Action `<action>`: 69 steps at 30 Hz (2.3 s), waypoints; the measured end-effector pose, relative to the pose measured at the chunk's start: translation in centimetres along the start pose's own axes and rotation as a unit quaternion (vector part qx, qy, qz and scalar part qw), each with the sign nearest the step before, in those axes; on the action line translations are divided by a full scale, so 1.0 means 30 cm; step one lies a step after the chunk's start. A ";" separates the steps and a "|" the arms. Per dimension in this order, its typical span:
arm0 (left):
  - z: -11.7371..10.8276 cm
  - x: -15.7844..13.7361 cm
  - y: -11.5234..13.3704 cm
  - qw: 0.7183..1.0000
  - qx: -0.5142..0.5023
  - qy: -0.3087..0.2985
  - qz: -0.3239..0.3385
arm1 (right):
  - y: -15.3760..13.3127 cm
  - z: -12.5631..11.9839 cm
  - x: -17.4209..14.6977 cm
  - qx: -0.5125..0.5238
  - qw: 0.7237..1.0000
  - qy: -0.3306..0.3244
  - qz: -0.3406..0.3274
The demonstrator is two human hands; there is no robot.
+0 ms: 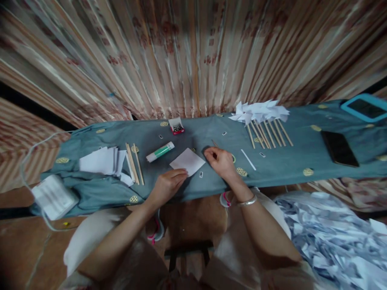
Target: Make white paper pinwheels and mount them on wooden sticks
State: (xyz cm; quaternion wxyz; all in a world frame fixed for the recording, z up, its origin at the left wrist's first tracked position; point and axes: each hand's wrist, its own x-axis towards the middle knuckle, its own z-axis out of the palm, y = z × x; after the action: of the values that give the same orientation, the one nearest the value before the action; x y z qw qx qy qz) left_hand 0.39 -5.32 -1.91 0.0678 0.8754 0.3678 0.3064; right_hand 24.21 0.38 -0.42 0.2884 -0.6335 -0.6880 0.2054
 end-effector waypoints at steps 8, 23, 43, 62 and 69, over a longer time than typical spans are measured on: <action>0.074 -0.010 0.032 0.999 -0.004 -0.036 0.036 | 0.006 0.077 -0.049 -0.079 0.991 -0.014 -0.105; 0.078 -0.010 0.002 0.998 -0.018 -0.066 0.002 | -0.044 0.200 0.101 -0.148 0.988 0.038 -0.022; 0.047 -0.009 -0.039 0.994 0.021 -0.103 -0.035 | 0.130 0.078 -0.092 -0.165 0.982 0.087 -0.024; 0.024 -0.009 -0.012 0.996 -0.084 -0.040 -0.009 | -0.036 0.032 -0.182 0.103 0.977 -0.132 -0.135; 0.034 -0.031 -0.035 0.994 -0.072 -0.039 -0.074 | -0.017 0.068 -0.126 0.125 0.986 -0.098 -0.053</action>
State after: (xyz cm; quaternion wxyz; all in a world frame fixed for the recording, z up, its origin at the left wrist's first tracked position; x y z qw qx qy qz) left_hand -0.14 -5.11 -3.55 0.1669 0.8499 0.4058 0.2919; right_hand 22.60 -3.24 -2.12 0.3069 -0.5314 -0.7147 0.3355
